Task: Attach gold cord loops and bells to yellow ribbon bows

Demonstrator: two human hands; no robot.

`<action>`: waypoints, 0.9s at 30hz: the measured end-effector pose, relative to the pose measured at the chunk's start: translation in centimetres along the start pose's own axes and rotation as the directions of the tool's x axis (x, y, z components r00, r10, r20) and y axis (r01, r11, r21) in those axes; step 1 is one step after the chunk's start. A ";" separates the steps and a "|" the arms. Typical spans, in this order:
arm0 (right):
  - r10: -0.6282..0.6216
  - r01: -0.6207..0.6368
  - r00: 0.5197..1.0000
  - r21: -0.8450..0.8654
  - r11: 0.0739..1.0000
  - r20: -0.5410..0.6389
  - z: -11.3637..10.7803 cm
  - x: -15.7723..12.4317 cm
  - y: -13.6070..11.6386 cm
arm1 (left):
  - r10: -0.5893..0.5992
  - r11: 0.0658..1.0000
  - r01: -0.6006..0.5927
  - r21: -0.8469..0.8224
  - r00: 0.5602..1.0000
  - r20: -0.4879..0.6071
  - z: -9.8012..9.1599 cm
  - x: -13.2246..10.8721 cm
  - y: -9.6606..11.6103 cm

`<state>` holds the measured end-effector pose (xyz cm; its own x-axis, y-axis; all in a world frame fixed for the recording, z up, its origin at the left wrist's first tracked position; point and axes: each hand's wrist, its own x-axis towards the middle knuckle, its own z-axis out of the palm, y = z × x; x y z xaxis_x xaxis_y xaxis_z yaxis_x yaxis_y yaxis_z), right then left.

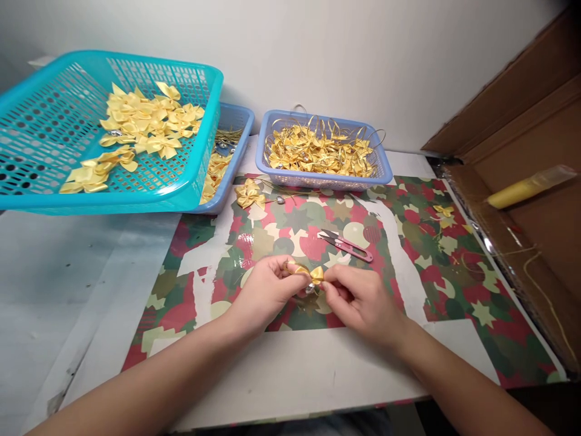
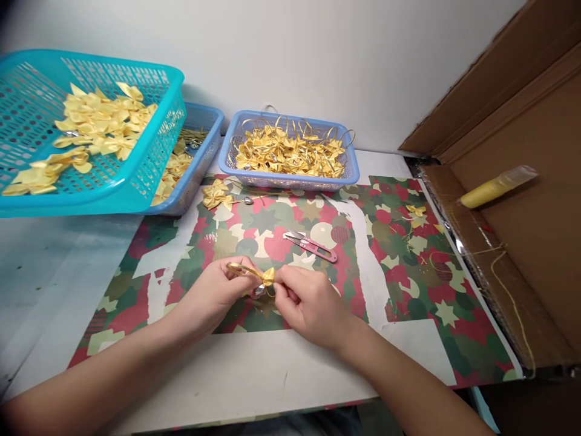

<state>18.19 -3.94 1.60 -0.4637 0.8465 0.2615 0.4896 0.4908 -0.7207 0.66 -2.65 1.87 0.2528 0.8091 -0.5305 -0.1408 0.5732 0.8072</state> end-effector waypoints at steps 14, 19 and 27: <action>-0.126 0.116 0.990 -0.136 0.984 -0.069 0.0 -0.2 0.4 | 0.022 1.000 -0.021 0.018 0.998 -0.053 -0.4 0.2 -0.5; -0.237 0.214 0.971 -0.303 0.929 -0.041 -0.1 -0.2 0.5 | 0.011 1.000 -0.010 0.021 0.998 -0.054 -0.3 0.2 -0.6; -0.217 0.186 0.973 -0.301 0.935 -0.074 0.1 -0.3 0.2 | 0.013 1.000 -0.012 0.020 0.998 -0.063 -0.2 0.2 -0.5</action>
<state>18.32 -4.09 1.28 -0.5030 0.7328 0.4582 0.5942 0.6782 -0.4324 0.58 -2.73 1.24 0.1904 0.8229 -0.5353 -0.1248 0.5611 0.8183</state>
